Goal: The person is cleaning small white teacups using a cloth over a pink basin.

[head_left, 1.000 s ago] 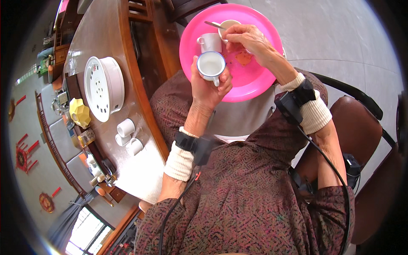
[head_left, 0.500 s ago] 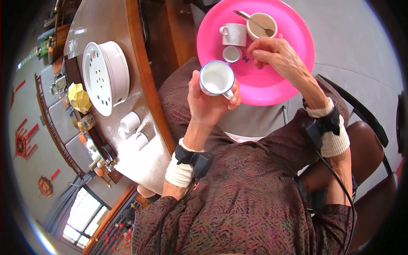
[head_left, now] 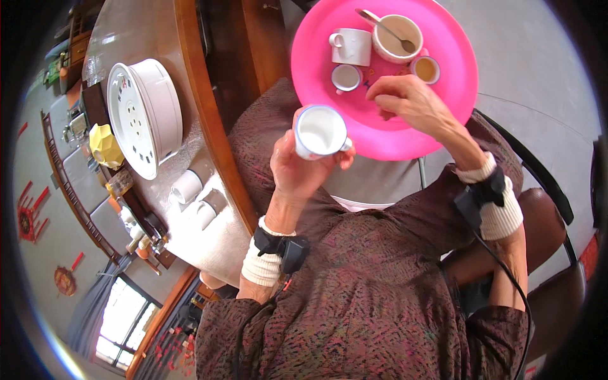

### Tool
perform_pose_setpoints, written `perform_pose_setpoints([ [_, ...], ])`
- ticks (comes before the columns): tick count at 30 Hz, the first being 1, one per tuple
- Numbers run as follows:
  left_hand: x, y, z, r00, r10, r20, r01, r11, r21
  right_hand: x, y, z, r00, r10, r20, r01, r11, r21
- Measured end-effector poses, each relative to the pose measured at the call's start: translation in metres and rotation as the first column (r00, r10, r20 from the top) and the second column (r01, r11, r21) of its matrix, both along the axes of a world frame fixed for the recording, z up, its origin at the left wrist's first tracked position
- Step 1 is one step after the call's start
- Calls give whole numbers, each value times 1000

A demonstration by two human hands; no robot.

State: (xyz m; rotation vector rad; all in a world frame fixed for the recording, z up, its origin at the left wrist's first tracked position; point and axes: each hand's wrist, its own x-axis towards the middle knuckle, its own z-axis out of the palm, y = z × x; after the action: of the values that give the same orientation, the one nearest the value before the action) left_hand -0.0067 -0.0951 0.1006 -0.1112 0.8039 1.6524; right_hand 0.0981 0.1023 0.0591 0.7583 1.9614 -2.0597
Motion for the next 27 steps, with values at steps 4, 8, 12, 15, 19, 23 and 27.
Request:
perform_pose_setpoints([
  [4, 18, 24, -22, 998, -56, 14, 57, 985, -162, 4, -6, -62, 987, 95, 128, -103, 993, 57],
  [8, 40, 38, -63, 960, -250, -127, 188, 910, -371, 8, -2, -92, 986, -31, 161, -40, 908, 418],
  [12, 45, 67, -80, 938, -303, -171, 155, 804, -574, 15, 7, -113, 963, -170, 211, 26, 832, 554],
  [15, 30, 72, -105, 922, -365, -125, 207, 741, -638, 11, 10, -87, 923, -299, 243, 327, 942, -81],
  [19, 29, 78, -142, 929, -320, -185, 106, 710, -696, 10, 4, -89, 931, -278, 237, 226, 948, 225],
  [23, 22, 77, -167, 772, -444, -454, -64, 657, -751, 4, -5, -87, 934, -139, 329, -87, 805, 587],
  [27, 28, 104, -123, 808, -462, -366, -96, 510, -855, 6, 2, -93, 989, -54, 137, 3, 937, 350],
])
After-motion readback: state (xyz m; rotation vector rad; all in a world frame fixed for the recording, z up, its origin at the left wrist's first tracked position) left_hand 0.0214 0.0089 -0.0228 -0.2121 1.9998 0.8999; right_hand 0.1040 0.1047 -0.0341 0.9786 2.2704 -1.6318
